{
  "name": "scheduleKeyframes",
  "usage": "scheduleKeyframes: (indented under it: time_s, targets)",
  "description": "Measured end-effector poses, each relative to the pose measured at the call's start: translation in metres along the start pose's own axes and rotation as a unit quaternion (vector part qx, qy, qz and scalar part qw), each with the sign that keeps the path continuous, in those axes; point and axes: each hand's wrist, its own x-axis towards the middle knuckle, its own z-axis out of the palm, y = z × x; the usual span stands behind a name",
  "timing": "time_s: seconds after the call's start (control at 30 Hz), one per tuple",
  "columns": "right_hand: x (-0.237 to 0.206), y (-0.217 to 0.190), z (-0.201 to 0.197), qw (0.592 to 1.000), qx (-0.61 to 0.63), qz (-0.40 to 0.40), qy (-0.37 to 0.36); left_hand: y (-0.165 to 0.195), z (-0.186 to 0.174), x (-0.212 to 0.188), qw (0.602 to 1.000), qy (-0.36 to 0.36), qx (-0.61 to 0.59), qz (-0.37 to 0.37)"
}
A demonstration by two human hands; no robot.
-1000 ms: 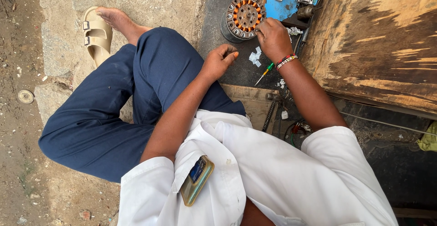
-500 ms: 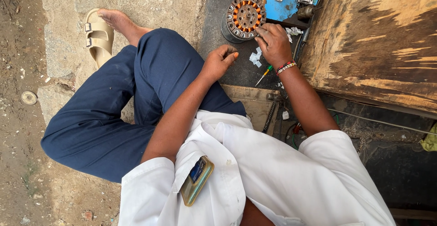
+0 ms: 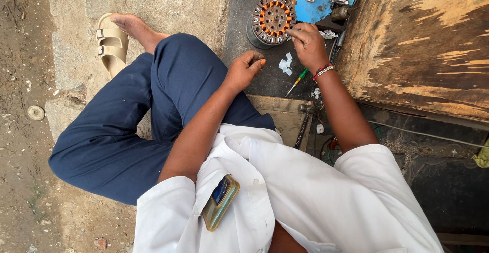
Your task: The person sits on the ground preparing an electric motor armature, pressing small white slot insulators into the slots around the copper windings by hand. They place the armature on the floor, work around it, and use a screwdriver to help seat the insulators.
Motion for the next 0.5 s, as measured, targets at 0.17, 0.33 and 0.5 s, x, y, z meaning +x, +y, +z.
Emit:
scheduleKeyframes:
  time_s: [0.17, 0.33, 0.5]
  targets:
    - [0.0001, -0.001, -0.0002, 0.998, -0.044, -0.047, 0.009, 0.001, 0.0007, 0.0013, 1.0, -0.001, -0.007, -0.012]
    - [-0.0036, -0.003, 0.0032, 0.994, -0.089, -0.065, 0.025, 0.0007, -0.0001, -0.0007, 1.0, -0.004, -0.001, -0.008]
    - [-0.0008, -0.0019, 0.0042, 0.997, -0.058, -0.04, 0.022, 0.0025, -0.0007, 0.0004, 1.0, -0.004, 0.005, -0.015]
